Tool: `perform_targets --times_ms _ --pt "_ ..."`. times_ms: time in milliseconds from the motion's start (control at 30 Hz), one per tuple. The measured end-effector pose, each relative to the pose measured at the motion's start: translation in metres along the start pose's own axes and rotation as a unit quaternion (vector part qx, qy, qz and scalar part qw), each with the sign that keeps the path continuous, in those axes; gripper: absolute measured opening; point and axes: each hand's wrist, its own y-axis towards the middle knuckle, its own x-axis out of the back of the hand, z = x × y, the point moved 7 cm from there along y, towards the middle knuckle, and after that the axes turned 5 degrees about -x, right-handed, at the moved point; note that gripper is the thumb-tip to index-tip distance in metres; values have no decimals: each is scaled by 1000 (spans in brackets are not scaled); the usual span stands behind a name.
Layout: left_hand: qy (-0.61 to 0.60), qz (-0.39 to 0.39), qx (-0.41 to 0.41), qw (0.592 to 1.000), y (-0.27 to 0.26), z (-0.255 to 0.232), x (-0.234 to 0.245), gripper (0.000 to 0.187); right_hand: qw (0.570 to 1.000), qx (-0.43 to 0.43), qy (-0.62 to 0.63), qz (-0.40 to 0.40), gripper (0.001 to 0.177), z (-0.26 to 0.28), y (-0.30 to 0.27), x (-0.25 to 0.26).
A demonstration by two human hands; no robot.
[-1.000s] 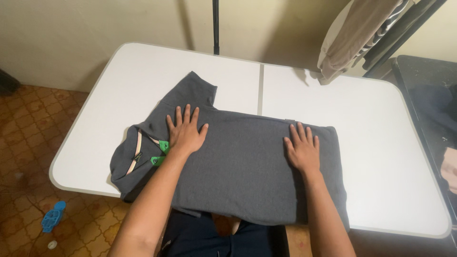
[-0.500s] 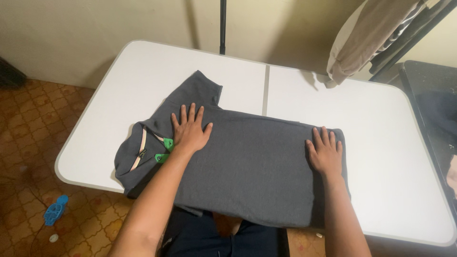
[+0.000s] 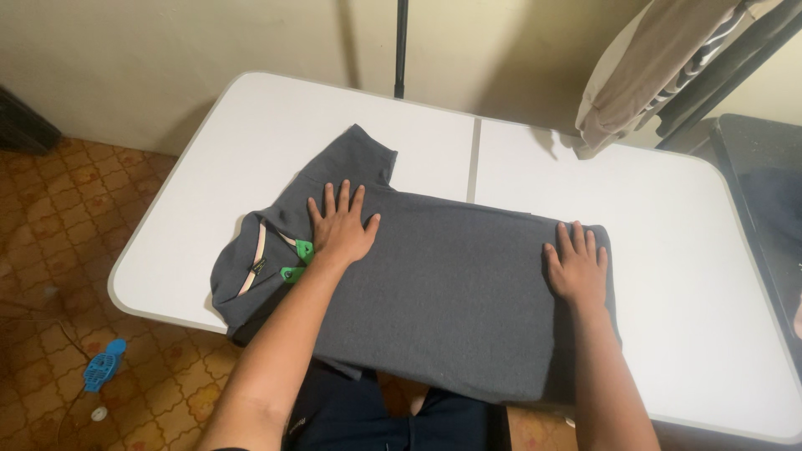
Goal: The person takes shirts from a pile, places them on wire hangers, and hangs them on a clothes rack. They smooth the shirts on a white table before hanging them.
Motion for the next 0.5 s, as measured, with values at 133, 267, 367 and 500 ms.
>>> perform_targets --times_ms 133,267,367,500 --pt "1 1 -4 1000 1 1 0 74 1000 -3 10 -8 66 0 -2 1" --pt "5 3 -1 1000 0 1 -2 74 998 51 -2 -20 66 -4 3 -4" --pt "5 0 -1 1000 2 -1 4 74 998 66 -15 -16 65 -8 3 -1" --pt "11 9 3 1000 -3 -2 3 75 994 44 -80 -52 63 20 -8 7"
